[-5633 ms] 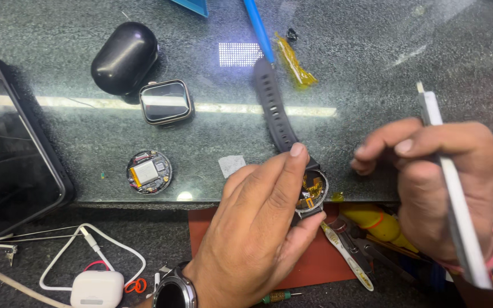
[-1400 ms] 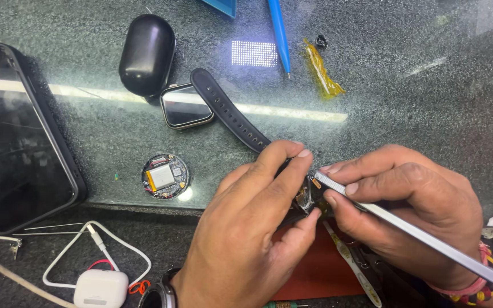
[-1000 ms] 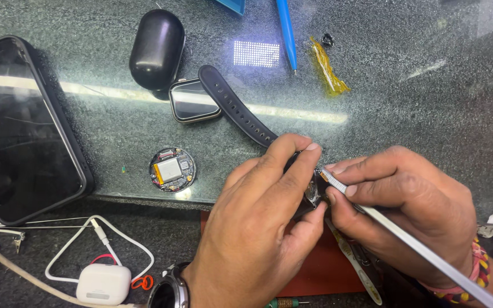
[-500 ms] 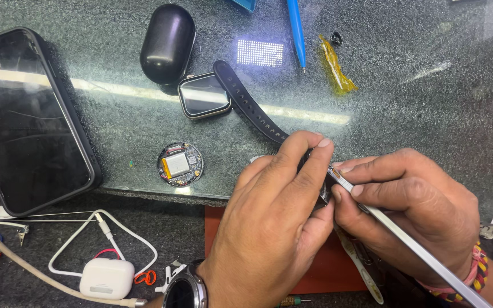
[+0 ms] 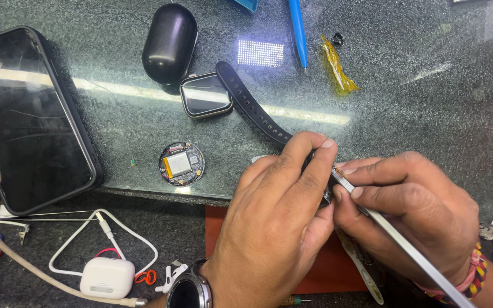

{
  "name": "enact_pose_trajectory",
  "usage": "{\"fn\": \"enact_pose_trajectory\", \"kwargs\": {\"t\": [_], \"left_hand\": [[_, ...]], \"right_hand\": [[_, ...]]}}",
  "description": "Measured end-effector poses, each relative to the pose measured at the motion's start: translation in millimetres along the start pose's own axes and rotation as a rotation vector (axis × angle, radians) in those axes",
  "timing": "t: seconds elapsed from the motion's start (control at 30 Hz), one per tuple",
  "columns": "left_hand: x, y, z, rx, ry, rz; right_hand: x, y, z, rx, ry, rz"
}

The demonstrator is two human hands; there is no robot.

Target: The person uses a screwdriver and tweezers to adjust internal components of a disassembled smartwatch on a glass workbench. They then use a utility knife to scrape adhesive from the watch band and case edges, handling the watch and band repeatedly while other electronics and tools remain nearby.

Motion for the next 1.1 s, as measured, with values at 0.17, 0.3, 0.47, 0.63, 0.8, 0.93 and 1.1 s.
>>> {"fn": "enact_pose_trajectory", "kwargs": {"t": [0.17,0.3,0.47,0.63,0.8,0.93,1.1], "left_hand": [[0.0,-0.7,0.8,0.005,-0.011,0.016],[-0.4,-1.0,0.8,-0.027,-0.003,0.002],[-2.5,-3.6,-0.1,-0.015,-0.027,-0.003],[-2.3,-3.5,0.3,-0.015,-0.030,0.004],[-1.2,-3.4,0.0,-0.022,-0.033,0.014],[-1.0,-3.0,0.6,-0.020,-0.034,0.032],[-0.3,-2.8,0.0,-0.019,-0.031,0.026]], "right_hand": [[-0.2,-1.7,1.1,0.007,-0.018,0.002],[0.2,-1.3,0.0,0.002,-0.002,0.005],[-0.4,-3.1,-1.4,-0.011,0.025,-0.001],[0.4,-2.9,-0.6,-0.006,0.015,0.013],[0.9,-2.1,0.3,-0.008,0.015,0.011],[1.3,-1.0,1.2,-0.005,0.009,0.015],[2.5,-2.0,-0.3,0.005,0.023,0.020]]}}
Point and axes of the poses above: each hand's wrist, its own y-axis towards the middle knuckle, its own x-axis out of the back of the hand, z = x × y, the point moved 2 cm from there along y, towards the middle knuckle, and after that the axes turned 9 degrees about -x, right-handed, at the moved point
